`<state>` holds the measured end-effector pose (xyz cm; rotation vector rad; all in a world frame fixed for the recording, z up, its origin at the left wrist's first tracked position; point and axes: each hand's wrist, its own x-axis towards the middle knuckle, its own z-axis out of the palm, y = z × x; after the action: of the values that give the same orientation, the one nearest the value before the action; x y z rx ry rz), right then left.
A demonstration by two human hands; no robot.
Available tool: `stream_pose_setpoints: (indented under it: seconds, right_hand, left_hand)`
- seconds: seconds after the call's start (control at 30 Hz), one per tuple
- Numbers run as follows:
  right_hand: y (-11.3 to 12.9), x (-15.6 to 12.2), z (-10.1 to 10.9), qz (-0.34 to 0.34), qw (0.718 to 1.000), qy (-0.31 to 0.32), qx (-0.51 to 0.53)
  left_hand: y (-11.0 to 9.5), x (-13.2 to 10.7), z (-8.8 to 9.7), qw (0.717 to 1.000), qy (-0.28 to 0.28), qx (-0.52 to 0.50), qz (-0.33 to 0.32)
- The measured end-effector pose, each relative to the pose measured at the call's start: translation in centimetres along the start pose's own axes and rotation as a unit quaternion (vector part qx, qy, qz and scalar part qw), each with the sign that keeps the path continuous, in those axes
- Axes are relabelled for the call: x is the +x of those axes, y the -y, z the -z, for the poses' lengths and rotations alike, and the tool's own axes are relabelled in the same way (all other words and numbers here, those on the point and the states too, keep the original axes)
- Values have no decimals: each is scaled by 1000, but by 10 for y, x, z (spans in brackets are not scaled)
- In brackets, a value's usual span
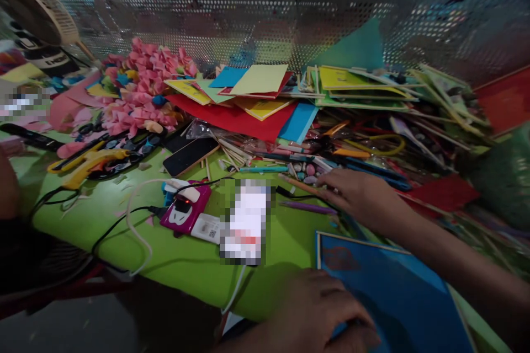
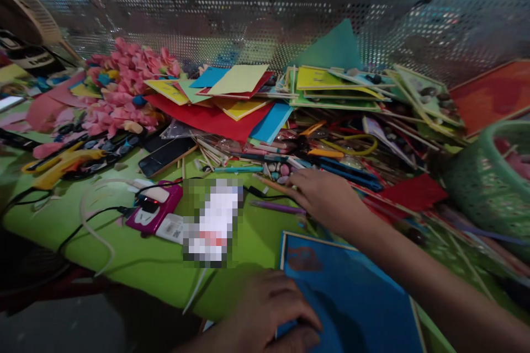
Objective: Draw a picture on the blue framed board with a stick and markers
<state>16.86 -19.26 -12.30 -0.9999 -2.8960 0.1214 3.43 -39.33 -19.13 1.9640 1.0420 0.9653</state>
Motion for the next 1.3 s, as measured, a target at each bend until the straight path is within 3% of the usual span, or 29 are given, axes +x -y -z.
stream_pose_setpoints:
  seconds: [0.1,0.2,0.3,0.43,0.73,0.87,1.07,1.23,1.3]
  right_hand:
    - [-16,1,6,-73,995,-40,-50]
    - [-20,-1,8,-110,990,-13,-87]
    - [-18,-8,3,-77,995,8,-56]
    - [-17,-18,-4,-33,999,-12,-10]
    - [-26,-23,-4,-37,998,-36,-28]
    - [-25,-8,1,-19,999,-49,-1]
    - [-14,40,-1,-35,998,-59,-10]
    - [-1,67,-1,-44,997,-22,-63]
    - [0,69,-2,-28,997,-19,-64]
  left_hand:
    - [0,-2,0,1000,-28,-4,-5]
    - [5,-4,-2,999,-46,-10,-20]
    - [10,-5,-4,999,-34,-5,-25]
    - [10,-4,-5,999,-29,8,-25]
    - [9,-6,-4,998,-55,14,-31]
    - [8,-4,-5,994,-90,26,-58]
    - [13,-2,-11,986,-132,39,-90]
    - [24,-4,-22,993,-38,96,-65]
    - [28,-4,-27,992,-24,109,-66]
